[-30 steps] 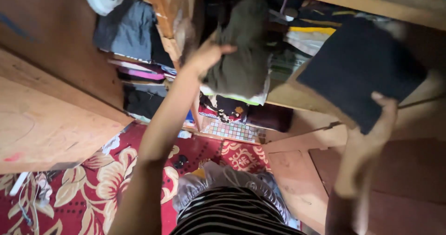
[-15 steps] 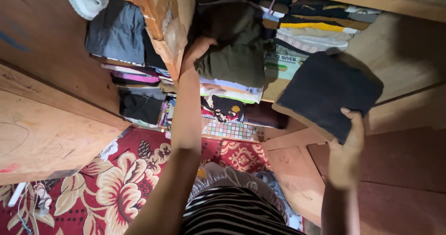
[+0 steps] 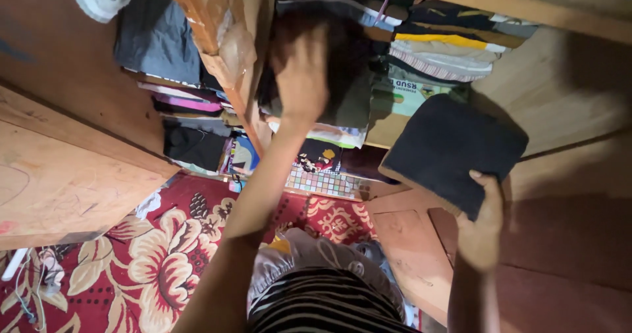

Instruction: Folding various pieces of clothing on a floor mat and organizing them into a wooden wardrobe.

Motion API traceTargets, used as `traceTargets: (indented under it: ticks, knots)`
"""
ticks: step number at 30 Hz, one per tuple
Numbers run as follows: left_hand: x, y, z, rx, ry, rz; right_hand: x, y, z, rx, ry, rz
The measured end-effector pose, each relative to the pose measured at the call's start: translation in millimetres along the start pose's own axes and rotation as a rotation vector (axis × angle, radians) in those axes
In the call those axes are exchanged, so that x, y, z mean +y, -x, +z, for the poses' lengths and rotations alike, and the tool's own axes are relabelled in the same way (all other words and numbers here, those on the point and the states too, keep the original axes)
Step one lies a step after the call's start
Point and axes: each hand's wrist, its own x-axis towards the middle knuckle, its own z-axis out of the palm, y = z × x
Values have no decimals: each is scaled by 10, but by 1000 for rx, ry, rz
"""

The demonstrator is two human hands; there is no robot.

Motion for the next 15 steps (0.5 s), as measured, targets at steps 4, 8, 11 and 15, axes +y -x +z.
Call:
traceTargets:
  ticks: [4,8,11,15]
  knots:
    - [52,-74,88,-159,73,407,81,412,-88,-138,426,-278]
    - [44,-305,268,-492,207,351,213,191,-513,-331,968,-627]
    - [22,-383,430,-689,193,274,366,-4,-780,-402,983,-648]
    - [91,-460,577,-861,197,178,337,-83,-556,-208,519,-195]
